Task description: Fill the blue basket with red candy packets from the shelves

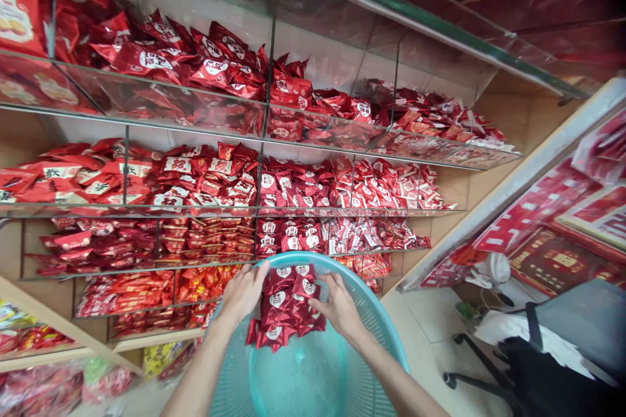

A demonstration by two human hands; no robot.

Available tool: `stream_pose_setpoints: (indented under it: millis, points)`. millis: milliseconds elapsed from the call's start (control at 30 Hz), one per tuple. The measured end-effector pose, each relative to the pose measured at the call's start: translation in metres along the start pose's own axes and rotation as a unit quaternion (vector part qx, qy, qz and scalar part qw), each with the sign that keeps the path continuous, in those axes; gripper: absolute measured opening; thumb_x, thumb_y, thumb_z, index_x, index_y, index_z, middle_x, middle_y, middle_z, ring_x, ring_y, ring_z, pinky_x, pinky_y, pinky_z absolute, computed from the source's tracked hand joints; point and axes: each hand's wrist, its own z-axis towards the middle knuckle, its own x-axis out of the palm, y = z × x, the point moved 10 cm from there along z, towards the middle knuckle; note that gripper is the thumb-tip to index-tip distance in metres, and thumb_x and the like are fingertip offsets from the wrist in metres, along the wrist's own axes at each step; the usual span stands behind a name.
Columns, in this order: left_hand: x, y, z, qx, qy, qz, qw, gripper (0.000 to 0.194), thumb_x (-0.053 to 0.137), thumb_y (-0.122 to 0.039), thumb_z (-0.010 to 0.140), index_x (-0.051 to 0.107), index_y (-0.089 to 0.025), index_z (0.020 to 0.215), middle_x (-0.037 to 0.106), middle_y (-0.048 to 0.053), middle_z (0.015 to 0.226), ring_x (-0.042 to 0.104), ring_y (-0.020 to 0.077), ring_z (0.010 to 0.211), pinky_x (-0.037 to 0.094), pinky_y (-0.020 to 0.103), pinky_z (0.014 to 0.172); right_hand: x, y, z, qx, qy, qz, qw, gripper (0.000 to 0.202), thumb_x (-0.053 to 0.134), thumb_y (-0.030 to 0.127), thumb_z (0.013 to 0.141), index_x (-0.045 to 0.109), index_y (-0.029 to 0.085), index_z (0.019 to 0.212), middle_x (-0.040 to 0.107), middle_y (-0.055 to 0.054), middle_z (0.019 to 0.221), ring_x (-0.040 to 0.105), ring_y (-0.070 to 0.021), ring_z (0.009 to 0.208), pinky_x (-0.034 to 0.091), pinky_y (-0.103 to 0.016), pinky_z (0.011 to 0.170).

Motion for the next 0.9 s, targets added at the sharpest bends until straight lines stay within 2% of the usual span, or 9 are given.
stream_pose_setpoints:
  millis: [67,167,267,367,500,700,900]
  points:
    - [0.0,0.001,-0.001,-0.005,-0.004,0.001,1.0,0.073,0.004,-0.06,0.084,0.064,-0.02,0.101,0.062,0.011,0.106,0.057,0.0254,0.101,0.041,0.038,0.086,-0.001,-0.002,0.006,0.004,0.032,-0.017,0.999,0.045,0.07,0.032,0.06,0.055,0.026,0.102,0.052,-0.002,0.102,0.055,-0.0153,0.07,0.041,-0.027,0.063]
    - [0.001,0.001,-0.001,-0.009,-0.005,-0.006,1.0,0.073,0.004,-0.06,0.084,0.063,-0.022,0.104,0.06,0.011,0.111,0.057,0.026,0.102,0.041,0.039,0.086,0.002,-0.007,0.012,0.003,0.069,-0.019,0.997,0.046,0.072,0.028,0.054,0.053,0.023,0.095,0.055,0.002,0.084,0.05,-0.0137,0.064,0.038,-0.026,0.059]
    - [0.0,0.0,-0.002,-0.009,-0.003,-0.005,1.0,0.073,0.004,-0.06,0.084,0.063,-0.022,0.103,0.061,0.011,0.109,0.056,0.0263,0.102,0.041,0.039,0.086,0.005,-0.012,0.014,-0.011,0.088,0.011,0.996,0.041,0.069,0.027,0.057,0.052,0.022,0.095,0.049,0.007,0.065,0.045,-0.0114,0.056,0.034,-0.023,0.054]
    - [-0.001,-0.001,-0.002,-0.01,-0.005,0.0,1.0,0.073,0.004,-0.06,0.084,0.064,-0.021,0.101,0.062,0.011,0.106,0.057,0.026,0.1,0.041,0.038,0.086,0.007,-0.016,0.016,-0.016,0.099,0.034,0.994,0.035,0.065,0.026,0.061,0.054,0.021,0.093,0.044,0.009,0.055,0.042,-0.0103,0.053,0.032,-0.022,0.054]
    - [-0.002,-0.003,-0.002,-0.008,-0.005,0.004,1.0,0.074,0.003,-0.059,0.084,0.064,-0.02,0.098,0.062,0.012,0.105,0.057,0.0256,0.101,0.041,0.038,0.087,0.004,-0.016,0.017,-0.018,0.1,0.043,0.994,0.031,0.063,0.026,0.062,0.055,0.021,0.092,0.05,0.006,0.062,0.045,-0.0117,0.059,0.034,-0.025,0.06]
    - [0.0,-0.002,-0.001,-0.009,-0.007,0.007,1.0,0.074,0.003,-0.06,0.084,0.064,-0.02,0.097,0.061,0.011,0.106,0.057,0.0257,0.1,0.041,0.038,0.086,0.003,-0.007,0.015,-0.061,0.11,0.0,0.992,0.03,0.06,0.03,0.07,0.055,0.022,0.099,0.053,0.003,0.074,0.051,-0.015,0.071,0.039,-0.027,0.066]
    - [0.002,0.001,0.0,-0.011,-0.008,0.009,1.0,0.075,0.002,-0.061,0.083,0.064,-0.021,0.098,0.061,0.011,0.107,0.056,0.0262,0.102,0.04,0.039,0.087,0.005,0.009,0.012,-0.117,0.128,-0.032,0.984,0.028,0.057,0.031,0.077,0.055,0.022,0.103,0.057,-0.003,0.095,0.054,-0.0148,0.078,0.042,-0.028,0.073]
